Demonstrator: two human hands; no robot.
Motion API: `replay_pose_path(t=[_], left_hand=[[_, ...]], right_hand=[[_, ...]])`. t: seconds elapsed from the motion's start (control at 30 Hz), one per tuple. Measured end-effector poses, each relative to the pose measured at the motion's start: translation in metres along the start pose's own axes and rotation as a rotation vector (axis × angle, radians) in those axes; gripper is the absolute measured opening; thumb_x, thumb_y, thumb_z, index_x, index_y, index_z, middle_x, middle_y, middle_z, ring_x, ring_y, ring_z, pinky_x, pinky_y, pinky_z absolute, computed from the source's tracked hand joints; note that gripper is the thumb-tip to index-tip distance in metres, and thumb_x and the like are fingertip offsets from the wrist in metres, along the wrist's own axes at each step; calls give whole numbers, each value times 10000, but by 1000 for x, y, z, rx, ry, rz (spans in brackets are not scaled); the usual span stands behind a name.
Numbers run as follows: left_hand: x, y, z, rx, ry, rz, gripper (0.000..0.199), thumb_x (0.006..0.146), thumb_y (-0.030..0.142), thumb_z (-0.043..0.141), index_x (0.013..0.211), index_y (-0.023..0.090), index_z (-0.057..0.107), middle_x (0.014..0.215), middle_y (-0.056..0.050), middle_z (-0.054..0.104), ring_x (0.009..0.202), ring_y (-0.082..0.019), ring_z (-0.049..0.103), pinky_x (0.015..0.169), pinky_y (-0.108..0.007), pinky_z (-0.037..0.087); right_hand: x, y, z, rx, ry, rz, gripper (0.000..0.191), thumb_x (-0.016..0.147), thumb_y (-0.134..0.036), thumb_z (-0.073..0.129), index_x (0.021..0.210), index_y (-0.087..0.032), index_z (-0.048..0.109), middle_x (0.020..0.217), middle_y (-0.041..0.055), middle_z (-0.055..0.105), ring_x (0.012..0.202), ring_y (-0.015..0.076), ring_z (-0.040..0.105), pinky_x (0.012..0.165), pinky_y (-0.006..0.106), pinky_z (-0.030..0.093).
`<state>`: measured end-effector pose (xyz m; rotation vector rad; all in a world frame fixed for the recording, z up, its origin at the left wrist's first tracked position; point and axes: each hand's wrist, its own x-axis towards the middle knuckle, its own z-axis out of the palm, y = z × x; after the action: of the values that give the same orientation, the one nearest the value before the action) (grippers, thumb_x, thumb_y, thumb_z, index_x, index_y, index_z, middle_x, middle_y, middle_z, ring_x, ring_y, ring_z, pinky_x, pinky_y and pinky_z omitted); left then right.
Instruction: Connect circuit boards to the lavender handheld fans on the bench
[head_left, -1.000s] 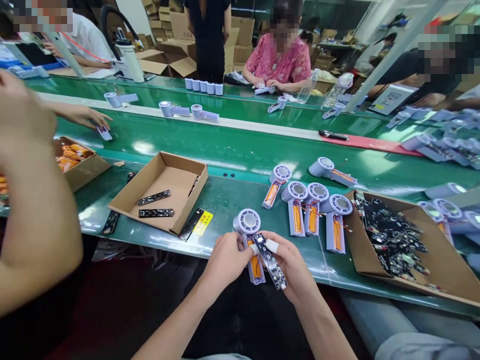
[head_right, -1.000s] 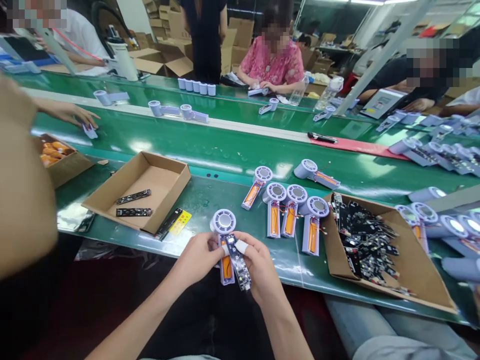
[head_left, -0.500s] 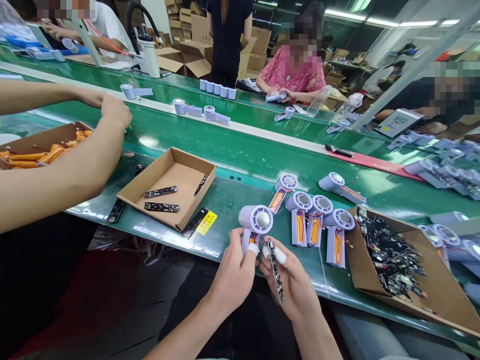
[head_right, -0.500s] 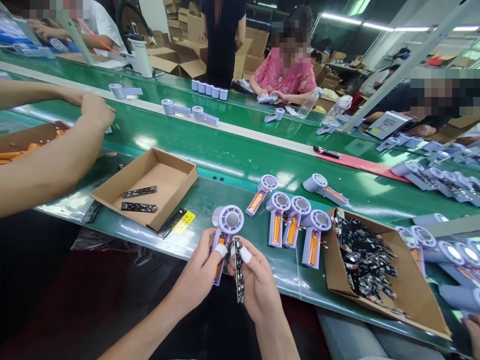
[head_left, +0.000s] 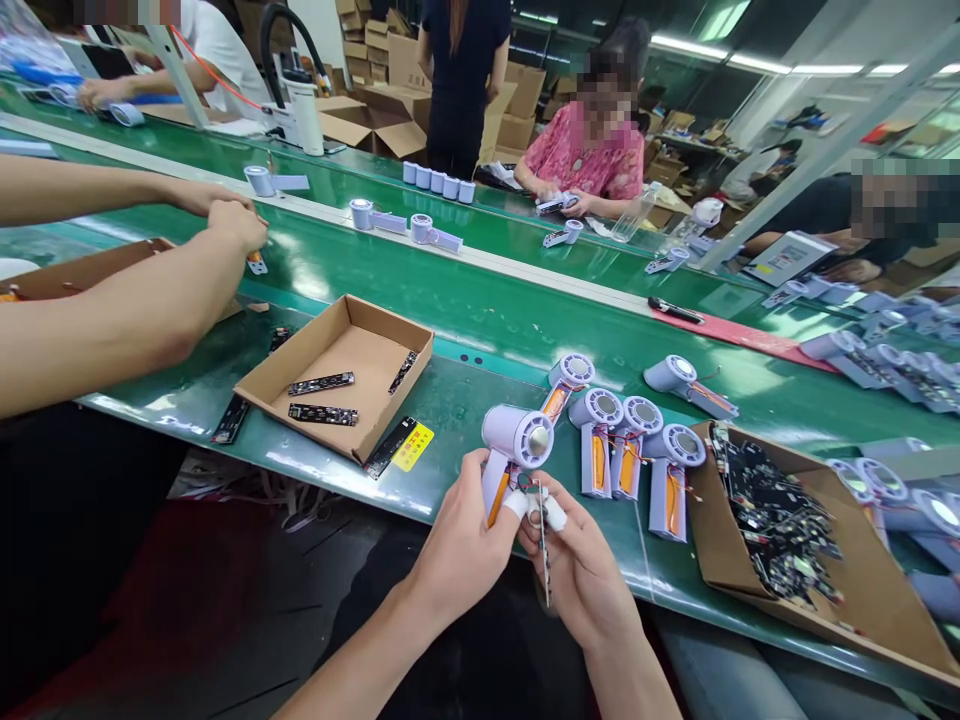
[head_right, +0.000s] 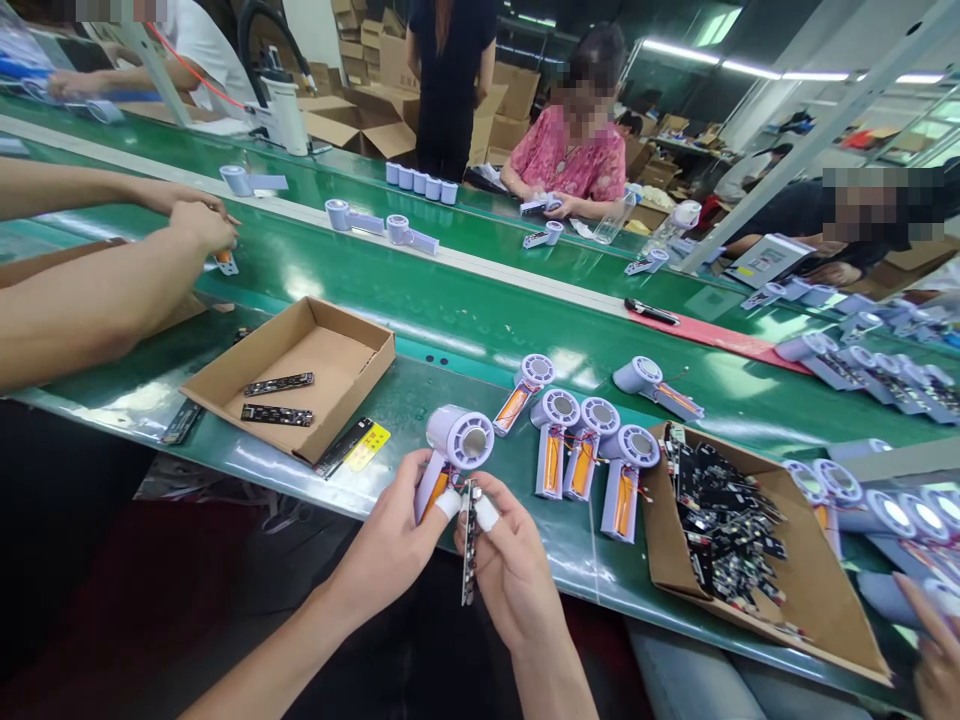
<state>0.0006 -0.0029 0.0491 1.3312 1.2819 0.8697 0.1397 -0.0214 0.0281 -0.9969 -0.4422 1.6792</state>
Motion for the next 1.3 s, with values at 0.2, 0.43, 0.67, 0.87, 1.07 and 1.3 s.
replay_pose_path(t=[0.2, 0.43, 0.67, 0.87, 1.07, 1.3], left_hand=[[1, -5, 1, 51, 54, -15, 129, 938, 230, 389, 1038, 237, 469, 900, -12, 608, 799, -178, 560, 706, -283, 407], [1, -7, 7, 53, 136, -33, 114, 923, 197, 367, 959, 244, 464, 845, 1, 605, 771, -186, 560, 708, -290, 392], [4, -2, 9, 9, 125, -56, 156, 924, 213, 357, 1031, 246, 466, 870, -4, 589, 797, -194, 561, 731, -302, 405], [-1, 0, 9, -62, 22, -80, 193, 933, 261, 398, 1113, 242, 464, 1008, -35, 613, 915, -209, 566, 834, -339, 407], [3, -3, 10, -11, 4, -32, 379, 819, 179, 555, 1171, 245, 432, 1060, -26, 604, 967, -214, 563, 845, -343, 424], [3, 0, 8, 5, 2, 32, 247, 912, 246, 484, 1156, 244, 447, 989, -1, 612, 885, -179, 558, 775, -292, 410]], right_hand=[[-2, 0, 6, -105, -18, -26, 317, 768, -334, 777, 1014, -222, 611, 783, -21, 601, 659, 88, 504, 621, 194, 439], [-12, 3, 22, -414, 137, -143, 316, 820, -460, 702, 967, -234, 536, 637, -70, 503, 570, 78, 410, 549, 172, 384], [-18, 16, 14, -472, 147, -190, 401, 853, -471, 642, 1137, -254, 460, 795, -9, 610, 560, 115, 507, 503, 233, 441], [-19, -1, 5, -303, 216, -161, 353, 834, -384, 667, 1110, -239, 503, 575, -64, 526, 478, 83, 419, 448, 177, 336], [-21, -1, 9, -271, 211, -146, 316, 840, -405, 664, 1069, -238, 524, 562, -71, 494, 481, 76, 397, 446, 170, 327], [-22, 1, 9, -282, 183, -157, 290, 871, -422, 636, 1067, -241, 521, 590, -80, 455, 498, 69, 361, 452, 167, 315]])
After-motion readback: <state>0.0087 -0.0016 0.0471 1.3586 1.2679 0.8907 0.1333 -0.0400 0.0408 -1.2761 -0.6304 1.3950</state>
